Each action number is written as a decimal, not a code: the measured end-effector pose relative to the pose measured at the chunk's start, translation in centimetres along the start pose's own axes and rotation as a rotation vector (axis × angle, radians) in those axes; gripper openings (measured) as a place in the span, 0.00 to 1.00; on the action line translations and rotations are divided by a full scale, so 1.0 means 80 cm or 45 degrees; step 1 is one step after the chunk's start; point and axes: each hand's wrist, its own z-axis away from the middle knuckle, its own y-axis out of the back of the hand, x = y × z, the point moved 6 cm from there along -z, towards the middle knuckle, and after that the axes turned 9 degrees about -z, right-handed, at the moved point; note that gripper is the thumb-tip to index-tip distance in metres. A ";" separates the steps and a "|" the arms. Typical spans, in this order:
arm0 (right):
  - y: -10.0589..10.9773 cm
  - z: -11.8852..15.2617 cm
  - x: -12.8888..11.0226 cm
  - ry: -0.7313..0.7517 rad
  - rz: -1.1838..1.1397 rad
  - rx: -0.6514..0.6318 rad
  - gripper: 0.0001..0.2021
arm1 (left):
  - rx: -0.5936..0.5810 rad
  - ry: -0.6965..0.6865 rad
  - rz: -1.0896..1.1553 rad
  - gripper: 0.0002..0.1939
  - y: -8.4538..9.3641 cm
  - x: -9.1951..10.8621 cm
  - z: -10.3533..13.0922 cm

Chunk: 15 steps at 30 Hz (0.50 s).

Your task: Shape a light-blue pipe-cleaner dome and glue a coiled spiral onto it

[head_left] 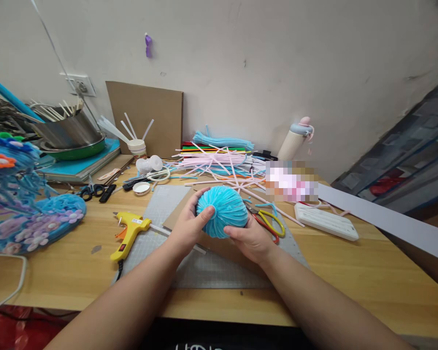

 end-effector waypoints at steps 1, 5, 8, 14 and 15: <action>0.001 0.000 0.000 -0.009 -0.003 0.000 0.20 | 0.004 0.024 0.025 0.35 0.000 -0.002 0.000; 0.005 -0.001 -0.002 -0.129 -0.107 -0.012 0.21 | -0.010 0.110 0.136 0.37 0.003 0.002 0.002; 0.008 0.000 -0.010 -0.221 -0.180 -0.043 0.27 | -0.161 0.036 -0.015 0.38 0.000 0.020 0.006; 0.010 -0.006 -0.026 -0.143 -0.070 -0.093 0.25 | -0.120 -0.065 -0.107 0.41 0.003 0.029 0.005; 0.011 -0.007 -0.027 -0.102 -0.089 -0.066 0.24 | -0.101 -0.030 -0.022 0.40 0.003 0.025 0.003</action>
